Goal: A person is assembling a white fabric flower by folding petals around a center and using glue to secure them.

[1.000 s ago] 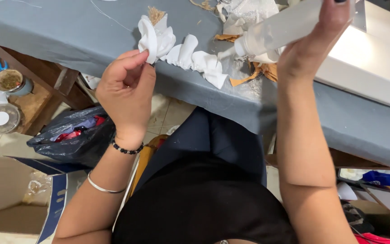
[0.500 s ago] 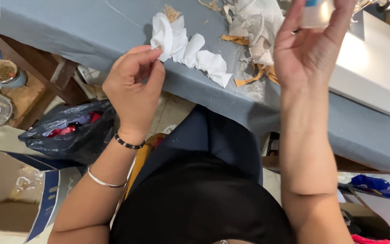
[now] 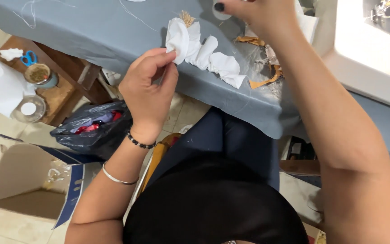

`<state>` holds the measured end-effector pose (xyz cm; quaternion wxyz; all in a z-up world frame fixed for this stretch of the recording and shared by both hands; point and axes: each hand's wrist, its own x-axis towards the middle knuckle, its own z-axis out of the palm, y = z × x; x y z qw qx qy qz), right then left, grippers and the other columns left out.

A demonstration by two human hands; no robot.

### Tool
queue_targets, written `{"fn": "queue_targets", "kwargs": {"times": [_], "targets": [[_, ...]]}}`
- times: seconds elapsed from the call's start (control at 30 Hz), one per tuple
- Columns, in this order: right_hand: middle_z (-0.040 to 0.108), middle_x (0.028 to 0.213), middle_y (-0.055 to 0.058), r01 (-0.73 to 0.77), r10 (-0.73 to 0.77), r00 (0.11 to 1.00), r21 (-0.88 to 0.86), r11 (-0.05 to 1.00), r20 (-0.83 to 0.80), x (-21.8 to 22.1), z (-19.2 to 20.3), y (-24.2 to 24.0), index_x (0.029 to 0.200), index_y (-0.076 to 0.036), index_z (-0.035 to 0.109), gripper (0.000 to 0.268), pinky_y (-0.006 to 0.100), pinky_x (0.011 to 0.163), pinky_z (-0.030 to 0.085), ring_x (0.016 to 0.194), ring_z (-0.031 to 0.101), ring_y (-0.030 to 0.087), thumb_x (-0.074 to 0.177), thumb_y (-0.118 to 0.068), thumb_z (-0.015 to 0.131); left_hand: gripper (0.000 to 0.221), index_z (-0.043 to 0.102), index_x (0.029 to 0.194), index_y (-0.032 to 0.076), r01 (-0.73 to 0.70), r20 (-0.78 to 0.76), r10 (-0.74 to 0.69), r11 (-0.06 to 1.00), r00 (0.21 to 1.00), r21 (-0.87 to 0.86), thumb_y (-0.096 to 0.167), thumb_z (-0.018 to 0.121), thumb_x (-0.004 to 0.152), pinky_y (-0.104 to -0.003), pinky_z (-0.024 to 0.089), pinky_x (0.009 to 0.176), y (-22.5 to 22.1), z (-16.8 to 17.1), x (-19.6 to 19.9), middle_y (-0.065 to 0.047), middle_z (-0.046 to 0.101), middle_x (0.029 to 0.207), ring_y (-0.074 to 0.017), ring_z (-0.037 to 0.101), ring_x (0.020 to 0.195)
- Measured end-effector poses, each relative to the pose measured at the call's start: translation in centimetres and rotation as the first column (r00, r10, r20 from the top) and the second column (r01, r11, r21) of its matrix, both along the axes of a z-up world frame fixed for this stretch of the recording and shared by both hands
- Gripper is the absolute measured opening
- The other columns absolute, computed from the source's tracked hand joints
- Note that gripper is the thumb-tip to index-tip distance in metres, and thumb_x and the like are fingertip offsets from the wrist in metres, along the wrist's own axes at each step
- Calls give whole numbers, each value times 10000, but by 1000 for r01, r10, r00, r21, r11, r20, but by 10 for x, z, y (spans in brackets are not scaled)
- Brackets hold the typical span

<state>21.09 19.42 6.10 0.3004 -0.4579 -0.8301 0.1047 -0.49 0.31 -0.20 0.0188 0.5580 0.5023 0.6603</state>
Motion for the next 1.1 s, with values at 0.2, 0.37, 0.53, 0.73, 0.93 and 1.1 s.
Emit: {"fn": "queue_targets", "kwargs": {"times": [0.2,0.37,0.53,0.73,0.93,1.1], "targets": [[665,873,18,9,-9,1000,-10,1000,27,-9,-10,-5,978,-109,647,368,328,632,490,784,638,151,951,-329,942,178,755,1064,82,-101,-209,113,993,971,65,-60,731,959,-283,624,778,8,-4,-3,-132,765,1070,-212,740,1049],[718,917,62,-132,129,991,126,983,32,1,32,-66,1000,-27,685,226,324,715,557,813,685,174,1013,-110,895,187,760,1066,133,-93,-157,94,996,983,12,-15,727,956,-260,570,706,8,-4,-3,-124,762,1107,-139,697,815],[735,1143,121,-430,418,903,260,864,103,-3,26,-93,1211,-21,690,204,448,961,465,1062,679,338,1060,-130,772,163,785,1022,107,-119,-183,113,993,977,-25,-9,706,938,-252,603,756,6,6,2,-88,774,1062,-161,737,917],[660,1294,93,-452,444,881,13,892,164,-4,15,-117,1137,-178,767,135,554,965,341,1138,617,310,1014,-195,713,153,783,1035,83,-182,-333,191,982,923,60,-27,714,954,-273,600,765,12,4,4,-84,769,1074,-180,740,973],[719,1126,167,-511,506,859,90,855,73,2,22,-116,1088,-34,757,102,444,942,518,1101,688,321,1029,-41,674,249,691,1171,114,-164,-547,241,969,802,186,-50,745,991,-308,635,783,16,-12,-2,-102,735,1164,-228,756,999],[708,1090,100,-437,434,899,84,896,48,5,17,-110,1102,-46,723,127,357,827,527,976,676,259,1013,22,664,166,724,1153,90,-142,-582,244,966,776,215,-7,738,1019,-322,647,778,17,-12,-4,-111,741,1156,-231,759,980]]}}
